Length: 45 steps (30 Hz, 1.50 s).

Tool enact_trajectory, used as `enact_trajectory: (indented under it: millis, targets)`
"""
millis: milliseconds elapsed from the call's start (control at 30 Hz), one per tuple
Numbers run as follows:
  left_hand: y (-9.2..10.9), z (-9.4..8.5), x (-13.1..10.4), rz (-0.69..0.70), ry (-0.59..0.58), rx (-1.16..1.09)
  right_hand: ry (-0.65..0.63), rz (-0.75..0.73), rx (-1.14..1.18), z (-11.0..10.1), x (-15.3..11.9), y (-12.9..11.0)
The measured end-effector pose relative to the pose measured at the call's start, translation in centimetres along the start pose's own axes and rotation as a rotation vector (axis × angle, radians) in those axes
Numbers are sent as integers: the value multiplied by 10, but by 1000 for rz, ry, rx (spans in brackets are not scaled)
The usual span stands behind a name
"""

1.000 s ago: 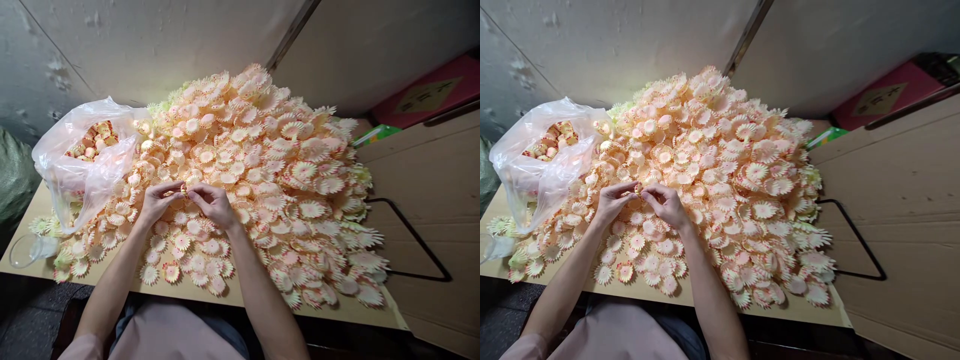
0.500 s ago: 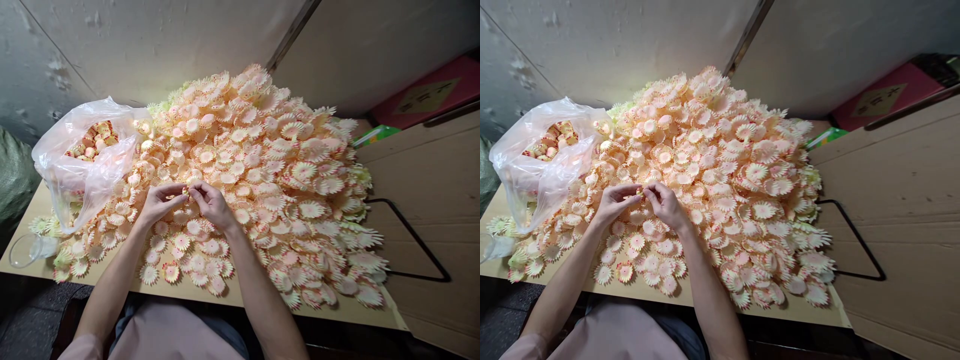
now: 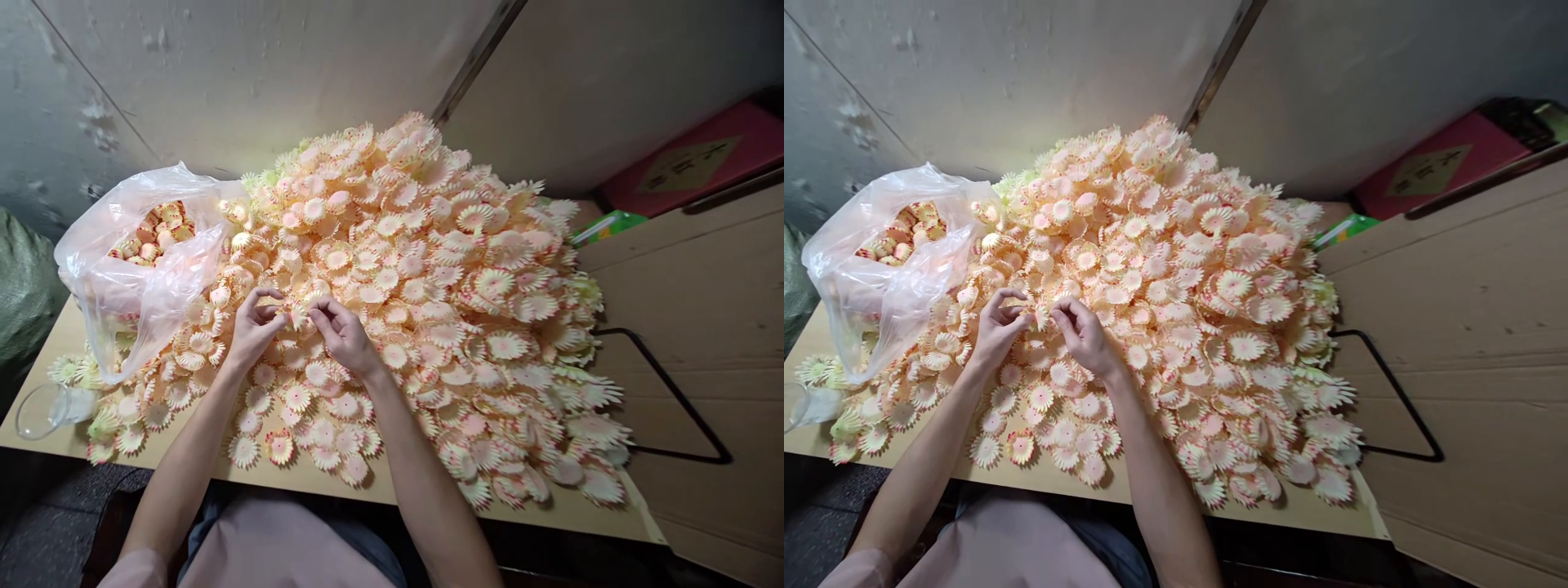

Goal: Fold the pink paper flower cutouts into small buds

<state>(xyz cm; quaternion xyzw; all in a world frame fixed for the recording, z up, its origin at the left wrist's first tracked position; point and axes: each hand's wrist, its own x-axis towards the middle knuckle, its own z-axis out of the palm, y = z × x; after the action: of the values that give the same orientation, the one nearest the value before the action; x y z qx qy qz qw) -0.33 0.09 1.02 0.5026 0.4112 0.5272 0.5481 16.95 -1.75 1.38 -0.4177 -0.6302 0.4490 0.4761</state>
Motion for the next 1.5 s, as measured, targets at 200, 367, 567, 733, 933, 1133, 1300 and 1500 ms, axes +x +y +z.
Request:
enact_trajectory:
  millis: [200,367,567,733,933,1133,1300,1500]
  targets:
    - [3,4,-1,133,-68,212,5,-31,-38,0,0,0]
    - [-4,1,0,153,-97,282,-10,-59,-51,0,0,1]
    - [-6,-1,3,186,-167,324,11,-57,-67,-2,0,-1]
    - [-1,-1,2,148,-164,302,43,-23,-46,-5,0,-1]
    - [-2,-1,2,171,-112,300,50,4,-19,-5,-1,1]
    - [-3,-3,2,188,-122,303,60,-46,-71,-1,0,3]
    - [-4,-3,4,207,-154,309,73,17,-30,0,0,5]
    - [-3,-4,3,182,-197,308,69,58,-16,-2,-1,5]
